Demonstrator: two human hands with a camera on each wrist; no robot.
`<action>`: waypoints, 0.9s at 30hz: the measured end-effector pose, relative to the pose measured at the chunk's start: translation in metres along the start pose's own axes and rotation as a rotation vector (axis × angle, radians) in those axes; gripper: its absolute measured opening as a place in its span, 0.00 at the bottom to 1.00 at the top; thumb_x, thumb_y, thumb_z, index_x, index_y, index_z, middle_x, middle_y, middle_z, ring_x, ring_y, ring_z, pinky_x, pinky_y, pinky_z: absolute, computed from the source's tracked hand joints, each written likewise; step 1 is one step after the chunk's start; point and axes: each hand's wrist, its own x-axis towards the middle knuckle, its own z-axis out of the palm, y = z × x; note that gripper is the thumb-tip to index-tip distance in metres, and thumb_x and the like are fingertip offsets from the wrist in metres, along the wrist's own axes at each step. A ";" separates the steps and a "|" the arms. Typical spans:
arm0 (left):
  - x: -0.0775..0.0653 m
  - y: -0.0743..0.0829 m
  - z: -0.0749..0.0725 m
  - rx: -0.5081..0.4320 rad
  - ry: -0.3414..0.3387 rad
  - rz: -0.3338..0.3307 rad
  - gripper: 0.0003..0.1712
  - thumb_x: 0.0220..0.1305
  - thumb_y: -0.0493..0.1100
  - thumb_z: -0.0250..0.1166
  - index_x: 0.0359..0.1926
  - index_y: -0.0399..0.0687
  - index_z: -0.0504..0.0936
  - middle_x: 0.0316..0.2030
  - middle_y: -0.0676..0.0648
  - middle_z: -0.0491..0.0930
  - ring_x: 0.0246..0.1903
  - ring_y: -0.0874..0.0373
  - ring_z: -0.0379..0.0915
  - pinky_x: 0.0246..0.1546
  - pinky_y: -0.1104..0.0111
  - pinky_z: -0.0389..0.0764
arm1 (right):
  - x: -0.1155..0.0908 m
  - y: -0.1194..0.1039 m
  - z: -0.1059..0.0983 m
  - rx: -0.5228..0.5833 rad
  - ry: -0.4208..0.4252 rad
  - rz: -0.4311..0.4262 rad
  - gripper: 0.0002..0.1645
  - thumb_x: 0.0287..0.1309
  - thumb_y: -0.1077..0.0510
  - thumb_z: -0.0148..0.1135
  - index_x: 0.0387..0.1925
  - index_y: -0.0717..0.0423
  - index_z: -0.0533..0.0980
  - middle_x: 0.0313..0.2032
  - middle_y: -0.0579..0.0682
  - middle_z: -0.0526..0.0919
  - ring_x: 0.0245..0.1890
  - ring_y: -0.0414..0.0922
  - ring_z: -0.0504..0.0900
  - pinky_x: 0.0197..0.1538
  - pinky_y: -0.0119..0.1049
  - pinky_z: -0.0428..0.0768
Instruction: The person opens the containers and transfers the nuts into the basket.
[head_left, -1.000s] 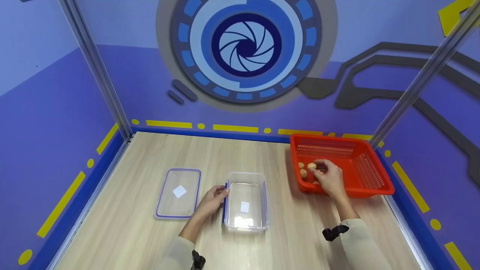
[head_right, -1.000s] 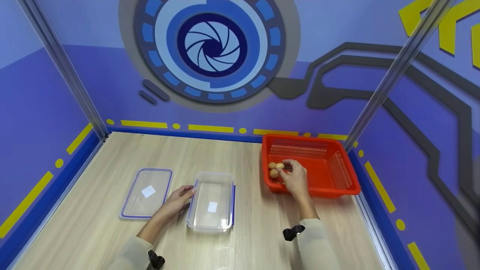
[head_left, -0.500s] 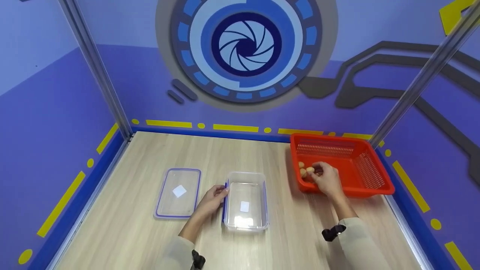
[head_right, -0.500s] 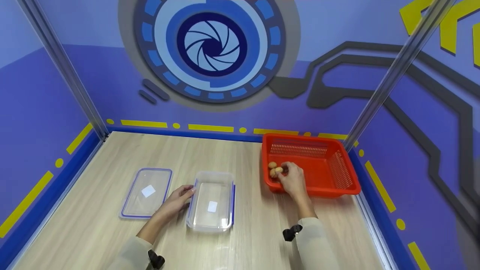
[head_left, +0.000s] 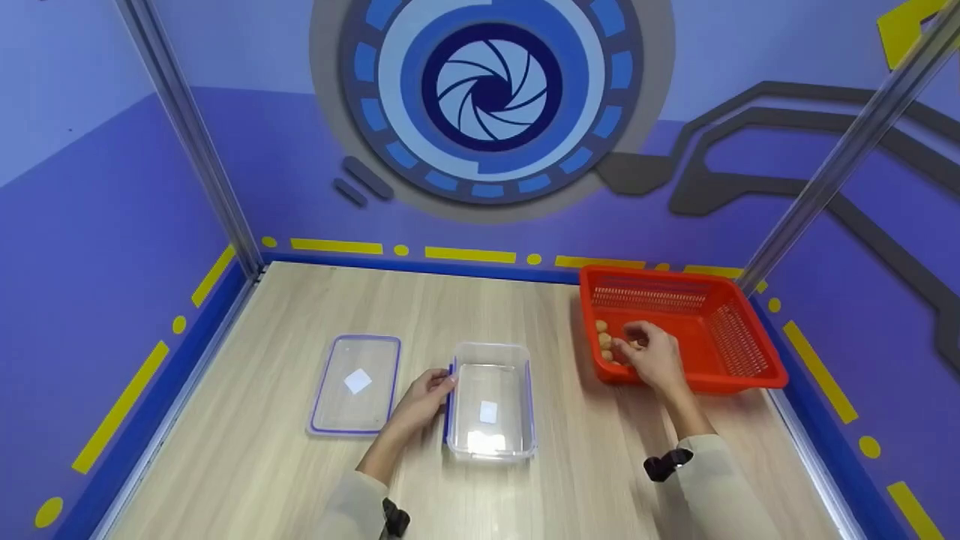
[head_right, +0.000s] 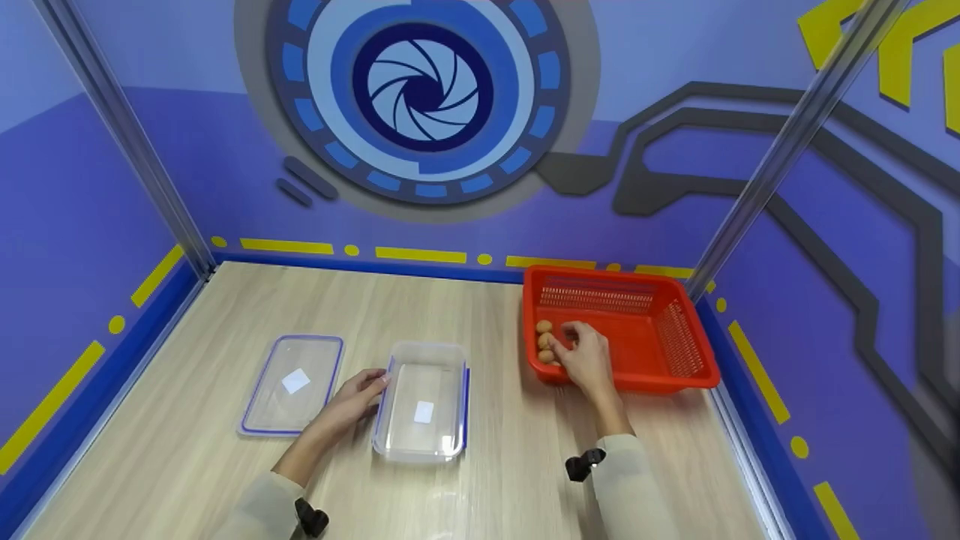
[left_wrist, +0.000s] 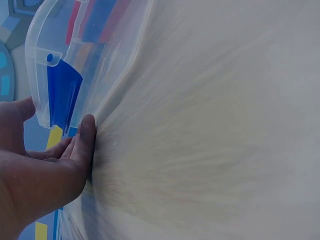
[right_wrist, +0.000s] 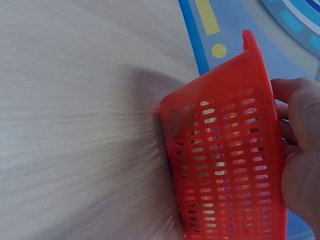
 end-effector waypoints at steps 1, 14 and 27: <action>0.000 0.000 0.000 0.001 0.001 0.000 0.34 0.73 0.55 0.57 0.66 0.32 0.66 0.59 0.35 0.74 0.58 0.44 0.72 0.58 0.55 0.76 | 0.000 0.000 0.000 0.012 -0.004 0.003 0.23 0.56 0.51 0.73 0.49 0.60 0.81 0.43 0.56 0.85 0.44 0.53 0.82 0.48 0.47 0.79; -0.001 0.002 0.000 -0.016 0.009 -0.019 0.35 0.73 0.56 0.58 0.67 0.34 0.66 0.60 0.35 0.73 0.58 0.45 0.73 0.58 0.56 0.77 | 0.001 0.000 -0.001 0.058 -0.010 0.000 0.20 0.58 0.48 0.72 0.47 0.56 0.81 0.40 0.50 0.86 0.40 0.44 0.82 0.42 0.31 0.79; -0.002 0.000 0.002 0.025 0.032 -0.010 0.35 0.72 0.57 0.58 0.66 0.34 0.67 0.58 0.36 0.75 0.56 0.46 0.74 0.56 0.56 0.77 | 0.001 -0.001 0.000 0.130 -0.003 -0.016 0.19 0.58 0.51 0.72 0.45 0.58 0.81 0.38 0.52 0.86 0.38 0.49 0.84 0.31 0.29 0.82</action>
